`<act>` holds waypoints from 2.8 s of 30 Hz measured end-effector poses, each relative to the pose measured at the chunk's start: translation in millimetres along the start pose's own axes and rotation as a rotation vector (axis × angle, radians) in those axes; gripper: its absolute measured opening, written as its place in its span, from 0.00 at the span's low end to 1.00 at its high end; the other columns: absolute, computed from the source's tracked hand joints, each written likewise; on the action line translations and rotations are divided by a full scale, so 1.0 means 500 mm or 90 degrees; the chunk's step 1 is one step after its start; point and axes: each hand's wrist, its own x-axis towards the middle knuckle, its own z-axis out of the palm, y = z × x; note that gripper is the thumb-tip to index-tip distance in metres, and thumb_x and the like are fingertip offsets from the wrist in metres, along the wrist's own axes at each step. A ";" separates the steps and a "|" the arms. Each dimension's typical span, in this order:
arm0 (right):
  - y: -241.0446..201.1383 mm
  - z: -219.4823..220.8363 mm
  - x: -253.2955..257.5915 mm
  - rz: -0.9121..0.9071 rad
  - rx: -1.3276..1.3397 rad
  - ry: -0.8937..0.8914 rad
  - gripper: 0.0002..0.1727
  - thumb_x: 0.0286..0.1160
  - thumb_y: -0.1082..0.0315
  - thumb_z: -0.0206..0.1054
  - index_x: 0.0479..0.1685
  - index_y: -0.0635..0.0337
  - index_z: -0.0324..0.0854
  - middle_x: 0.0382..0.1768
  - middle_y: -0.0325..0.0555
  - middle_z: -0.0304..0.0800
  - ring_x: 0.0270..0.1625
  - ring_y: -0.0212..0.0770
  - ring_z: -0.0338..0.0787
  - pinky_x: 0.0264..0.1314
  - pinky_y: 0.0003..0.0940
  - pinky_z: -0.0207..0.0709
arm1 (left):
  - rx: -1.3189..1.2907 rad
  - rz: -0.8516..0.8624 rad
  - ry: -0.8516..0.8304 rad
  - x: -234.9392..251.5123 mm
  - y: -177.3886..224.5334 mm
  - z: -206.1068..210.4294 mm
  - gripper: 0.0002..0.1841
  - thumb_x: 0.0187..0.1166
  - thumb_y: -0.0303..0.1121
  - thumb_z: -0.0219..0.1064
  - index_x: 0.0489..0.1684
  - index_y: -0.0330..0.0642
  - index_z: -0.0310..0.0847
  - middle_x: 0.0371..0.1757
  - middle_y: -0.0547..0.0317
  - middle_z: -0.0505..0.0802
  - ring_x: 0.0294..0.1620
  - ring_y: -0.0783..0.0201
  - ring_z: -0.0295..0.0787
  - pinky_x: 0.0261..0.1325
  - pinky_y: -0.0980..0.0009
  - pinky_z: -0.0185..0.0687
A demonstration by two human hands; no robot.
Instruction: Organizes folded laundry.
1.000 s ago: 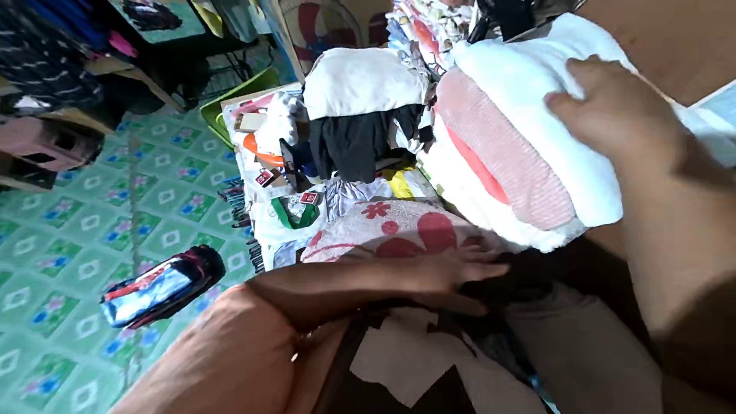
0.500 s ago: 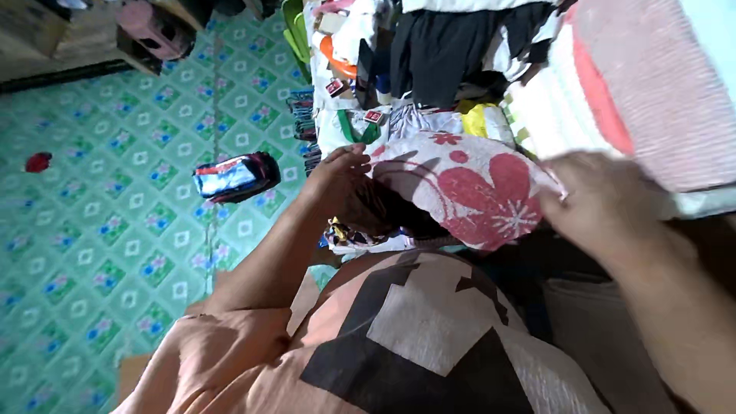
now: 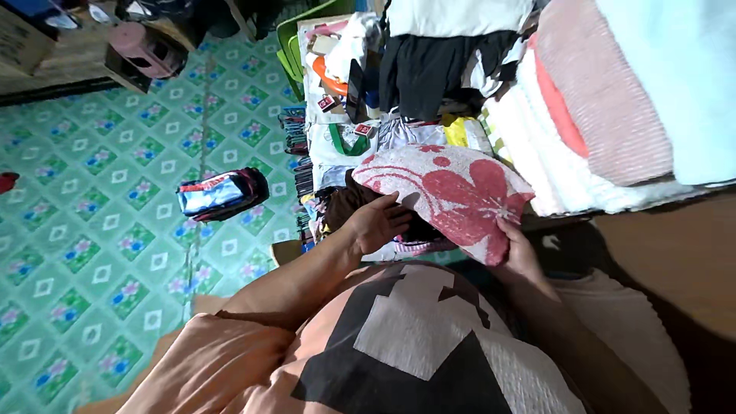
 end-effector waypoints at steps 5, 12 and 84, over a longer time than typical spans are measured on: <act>-0.096 0.081 -0.046 -0.024 -0.032 -0.033 0.10 0.79 0.64 0.56 0.49 0.53 0.80 0.38 0.45 0.93 0.38 0.39 0.95 0.39 0.40 0.92 | -0.007 -0.013 -0.093 0.011 0.002 0.018 0.33 0.90 0.60 0.48 0.71 0.35 0.71 0.58 0.45 0.92 0.53 0.56 0.94 0.58 0.62 0.90; -0.155 0.123 -0.190 -0.236 -0.118 -0.253 0.25 0.51 0.78 0.81 0.54 0.58 0.84 0.45 0.44 0.97 0.48 0.39 0.97 0.55 0.42 0.93 | -0.278 0.236 -0.041 0.028 0.123 0.055 0.21 0.91 0.49 0.47 0.63 0.41 0.74 0.47 0.46 0.92 0.48 0.53 0.93 0.51 0.48 0.91; -0.870 0.195 0.271 -0.389 -1.267 0.256 0.39 0.91 0.42 0.49 0.86 0.67 0.66 0.86 0.71 0.62 0.89 0.72 0.60 0.85 0.77 0.52 | 0.400 0.439 -0.341 0.333 0.535 0.843 0.40 0.80 0.45 0.71 0.86 0.35 0.53 0.70 0.37 0.84 0.68 0.50 0.85 0.68 0.51 0.84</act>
